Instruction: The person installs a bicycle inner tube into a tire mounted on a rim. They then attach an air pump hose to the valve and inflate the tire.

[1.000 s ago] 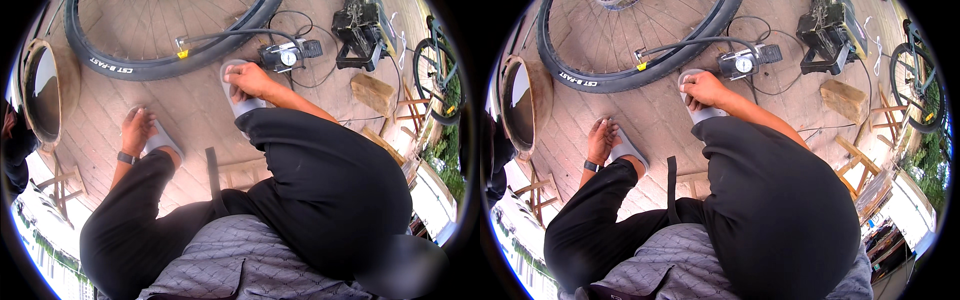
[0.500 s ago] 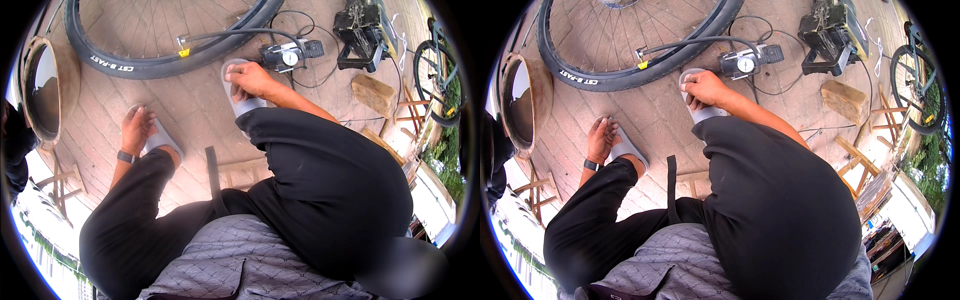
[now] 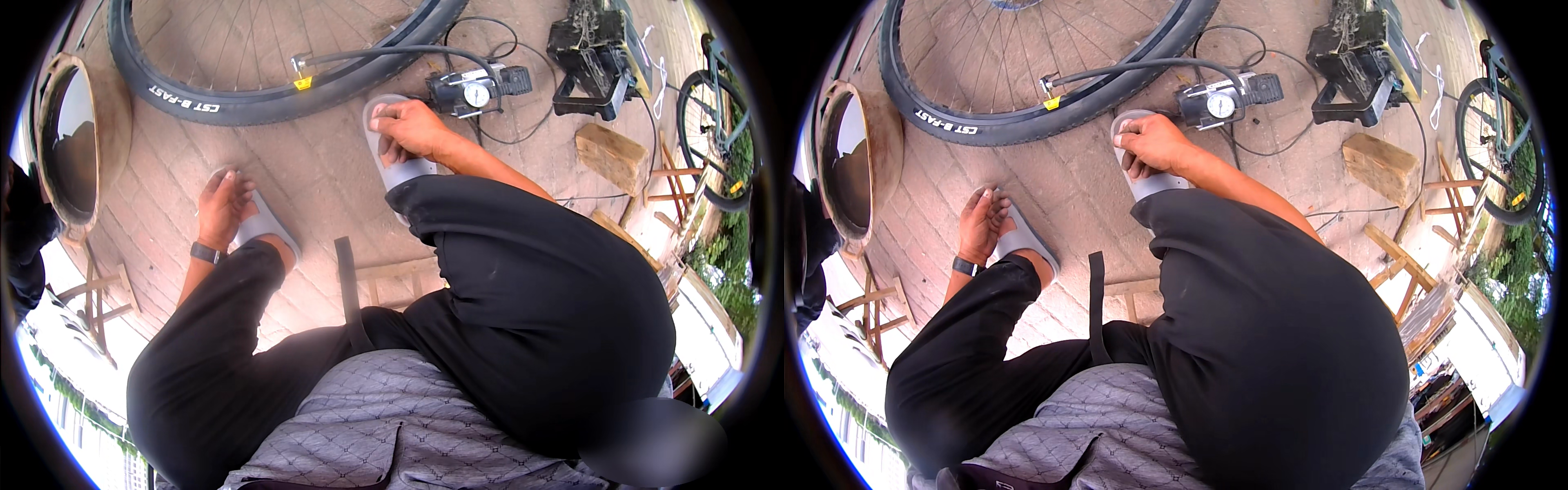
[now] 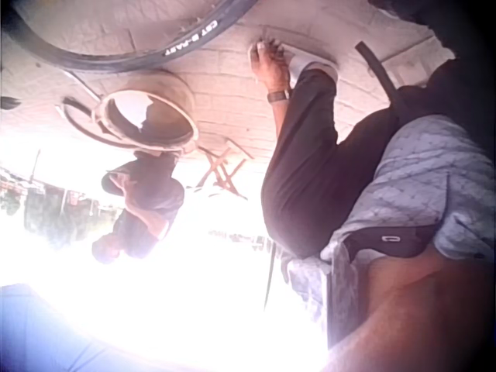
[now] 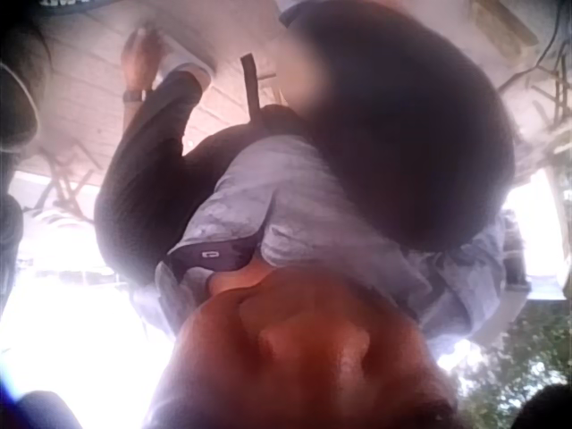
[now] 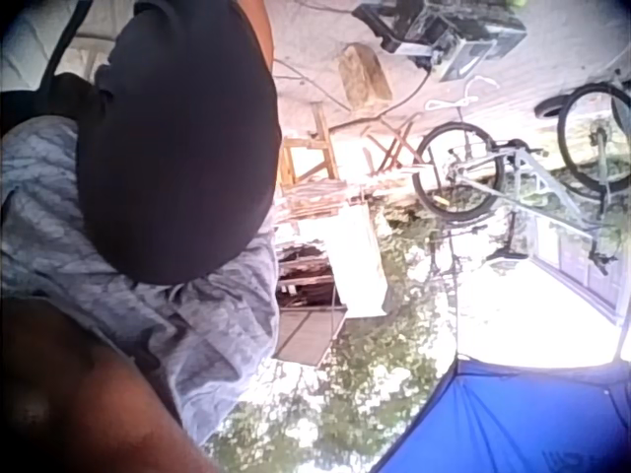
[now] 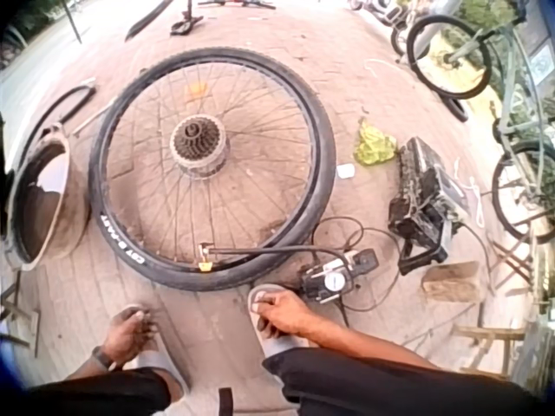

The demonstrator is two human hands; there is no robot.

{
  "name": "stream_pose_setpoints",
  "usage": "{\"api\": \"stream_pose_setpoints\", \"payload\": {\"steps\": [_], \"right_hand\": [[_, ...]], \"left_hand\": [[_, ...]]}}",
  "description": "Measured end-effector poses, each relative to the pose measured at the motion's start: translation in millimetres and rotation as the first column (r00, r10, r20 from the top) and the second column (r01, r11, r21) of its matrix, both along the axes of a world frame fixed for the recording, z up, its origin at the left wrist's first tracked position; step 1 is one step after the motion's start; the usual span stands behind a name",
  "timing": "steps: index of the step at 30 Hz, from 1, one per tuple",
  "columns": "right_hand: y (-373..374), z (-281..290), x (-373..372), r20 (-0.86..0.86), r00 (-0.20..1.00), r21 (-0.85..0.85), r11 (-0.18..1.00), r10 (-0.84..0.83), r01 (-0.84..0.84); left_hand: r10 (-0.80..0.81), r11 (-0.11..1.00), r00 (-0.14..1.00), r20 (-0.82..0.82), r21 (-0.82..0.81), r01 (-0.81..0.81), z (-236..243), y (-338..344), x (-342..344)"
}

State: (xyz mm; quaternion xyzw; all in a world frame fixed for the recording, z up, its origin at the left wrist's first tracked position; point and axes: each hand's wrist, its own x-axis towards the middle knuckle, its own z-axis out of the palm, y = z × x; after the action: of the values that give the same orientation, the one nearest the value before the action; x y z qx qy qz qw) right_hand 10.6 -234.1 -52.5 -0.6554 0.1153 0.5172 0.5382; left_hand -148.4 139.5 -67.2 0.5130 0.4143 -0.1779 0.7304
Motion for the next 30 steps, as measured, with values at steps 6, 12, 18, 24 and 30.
{"api": "stream_pose_setpoints", "payload": {"steps": [6, 12, 18, 24, 30], "right_hand": [[0.3, -4.2, -1.1, -0.009, 1.0, -0.005, 1.0, -0.01, 0.009], [0.1, -2.3, -2.3, -0.008, 1.0, 0.002, 1.0, -0.03, 0.03], [0.7, -2.6, -2.4, -0.014, 0.999, 0.006, 1.0, -0.031, 0.031], [-1.6, -7.3, -1.8, -0.039, 0.999, -0.006, 1.0, -0.014, 0.014], [-1.1, -5.7, -1.0, -0.038, 0.999, -0.022, 1.0, -0.007, 0.007]], "left_hand": [[0.009, 1.0, 1.0, -0.008, -0.001, -0.009, 0.4, 0.1, 0.5], [0.012, 1.0, 1.0, -0.006, -0.001, -0.012, 1.0, -0.3, 1.3], [0.009, 1.0, 1.0, -0.011, -0.018, -0.009, 3.9, -1.2, 2.0], [0.005, 1.0, 1.0, -0.018, -0.008, -0.005, 2.0, -0.1, 1.4], [-0.001, 1.0, 1.0, -0.011, 0.002, 0.001, 3.4, -1.5, 2.7]]}}
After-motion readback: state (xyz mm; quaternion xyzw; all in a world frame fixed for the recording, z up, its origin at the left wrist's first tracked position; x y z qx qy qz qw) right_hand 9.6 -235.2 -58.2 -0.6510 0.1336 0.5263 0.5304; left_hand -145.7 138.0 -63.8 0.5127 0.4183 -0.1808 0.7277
